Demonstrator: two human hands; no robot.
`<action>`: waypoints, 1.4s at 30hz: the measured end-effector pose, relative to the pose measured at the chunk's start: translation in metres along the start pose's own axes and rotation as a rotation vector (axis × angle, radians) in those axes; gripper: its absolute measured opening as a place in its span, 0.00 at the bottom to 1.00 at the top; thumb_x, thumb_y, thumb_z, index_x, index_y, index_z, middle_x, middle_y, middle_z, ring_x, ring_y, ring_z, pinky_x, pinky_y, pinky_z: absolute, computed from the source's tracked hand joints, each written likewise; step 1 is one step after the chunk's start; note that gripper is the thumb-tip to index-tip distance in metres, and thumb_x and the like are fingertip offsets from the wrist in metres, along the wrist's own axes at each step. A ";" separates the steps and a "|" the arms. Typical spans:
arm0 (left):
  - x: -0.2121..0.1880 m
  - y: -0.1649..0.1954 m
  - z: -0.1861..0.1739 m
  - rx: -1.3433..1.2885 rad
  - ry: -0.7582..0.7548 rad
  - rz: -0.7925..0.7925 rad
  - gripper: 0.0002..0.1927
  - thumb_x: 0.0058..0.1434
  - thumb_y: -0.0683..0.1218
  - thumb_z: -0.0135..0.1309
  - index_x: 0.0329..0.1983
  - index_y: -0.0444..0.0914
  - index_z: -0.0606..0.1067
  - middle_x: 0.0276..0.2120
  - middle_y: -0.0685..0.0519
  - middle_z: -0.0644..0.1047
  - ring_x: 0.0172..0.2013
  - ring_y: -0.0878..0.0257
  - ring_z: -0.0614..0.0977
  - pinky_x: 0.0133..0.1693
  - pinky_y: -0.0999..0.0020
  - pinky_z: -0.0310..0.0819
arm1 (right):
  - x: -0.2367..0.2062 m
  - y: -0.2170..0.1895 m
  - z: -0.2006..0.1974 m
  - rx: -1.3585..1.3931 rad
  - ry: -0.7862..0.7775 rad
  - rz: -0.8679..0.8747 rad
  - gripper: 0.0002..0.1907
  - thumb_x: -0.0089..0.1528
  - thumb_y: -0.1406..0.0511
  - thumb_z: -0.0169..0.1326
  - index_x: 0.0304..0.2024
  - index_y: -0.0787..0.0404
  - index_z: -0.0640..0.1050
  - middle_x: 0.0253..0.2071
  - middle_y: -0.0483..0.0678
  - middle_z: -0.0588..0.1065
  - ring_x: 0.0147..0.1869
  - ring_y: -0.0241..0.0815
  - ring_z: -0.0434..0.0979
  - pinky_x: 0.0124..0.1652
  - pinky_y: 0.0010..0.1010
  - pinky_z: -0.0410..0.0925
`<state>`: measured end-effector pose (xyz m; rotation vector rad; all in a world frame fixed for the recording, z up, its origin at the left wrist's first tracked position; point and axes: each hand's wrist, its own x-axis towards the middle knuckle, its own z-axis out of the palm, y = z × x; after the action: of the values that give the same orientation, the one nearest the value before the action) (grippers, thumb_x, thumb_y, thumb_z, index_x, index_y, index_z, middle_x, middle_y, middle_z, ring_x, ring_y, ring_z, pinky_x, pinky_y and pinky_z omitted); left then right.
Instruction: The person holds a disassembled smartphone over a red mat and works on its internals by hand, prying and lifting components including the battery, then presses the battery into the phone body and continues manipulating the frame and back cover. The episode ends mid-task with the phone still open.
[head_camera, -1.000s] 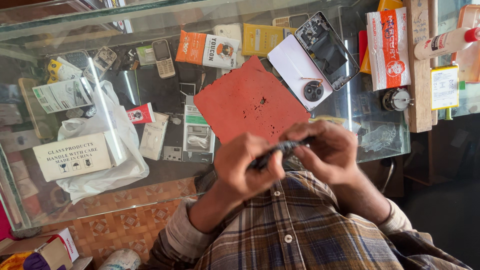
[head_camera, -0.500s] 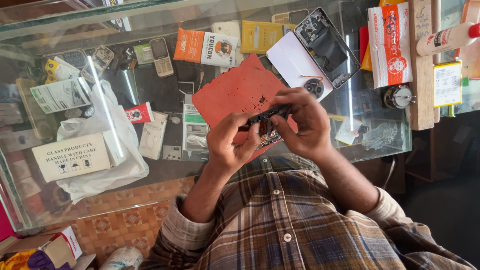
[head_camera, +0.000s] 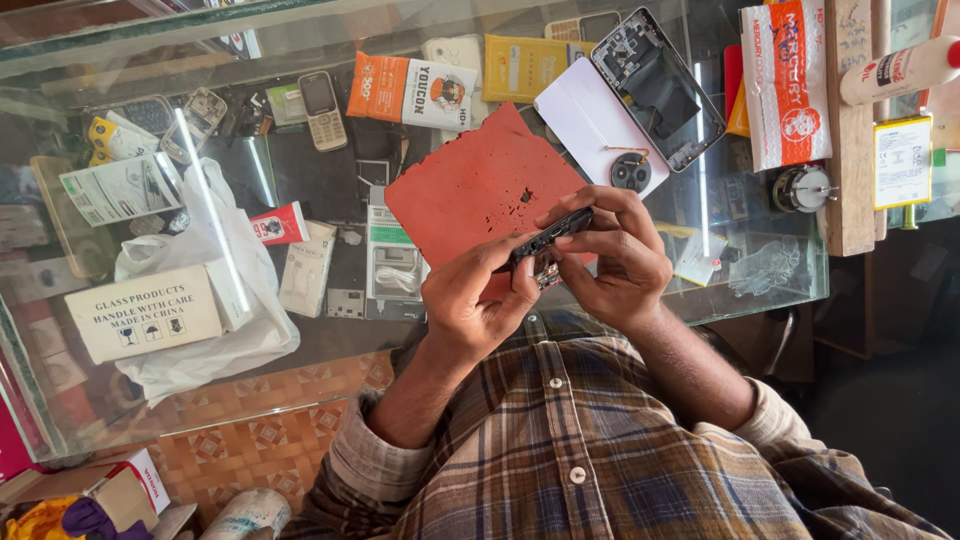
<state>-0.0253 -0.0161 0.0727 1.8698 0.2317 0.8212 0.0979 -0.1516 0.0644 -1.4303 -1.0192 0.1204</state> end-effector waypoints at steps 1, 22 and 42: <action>0.001 0.000 0.000 -0.002 -0.003 -0.001 0.12 0.65 0.38 0.62 0.51 0.33 0.77 0.43 0.46 0.83 0.43 0.57 0.88 0.44 0.66 0.84 | 0.000 0.000 0.000 -0.011 -0.002 -0.001 0.10 0.60 0.82 0.58 0.42 0.71 0.76 0.59 0.59 0.68 0.58 0.56 0.82 0.51 0.40 0.78; -0.003 0.001 0.004 -0.022 0.001 0.014 0.12 0.65 0.38 0.63 0.50 0.32 0.76 0.41 0.45 0.83 0.40 0.58 0.89 0.40 0.67 0.84 | -0.005 -0.001 -0.004 0.452 0.026 0.194 0.20 0.66 0.78 0.56 0.59 0.65 0.69 0.61 0.57 0.69 0.63 0.49 0.79 0.57 0.35 0.77; 0.000 0.008 0.003 0.019 -0.056 0.065 0.12 0.65 0.38 0.63 0.51 0.32 0.77 0.43 0.46 0.83 0.40 0.57 0.88 0.40 0.67 0.85 | -0.008 0.001 -0.016 0.533 -0.029 0.351 0.19 0.66 0.79 0.56 0.58 0.68 0.71 0.54 0.54 0.70 0.61 0.46 0.77 0.57 0.34 0.76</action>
<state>-0.0252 -0.0224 0.0788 1.9232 0.1450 0.8123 0.1037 -0.1685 0.0630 -1.1001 -0.6790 0.6236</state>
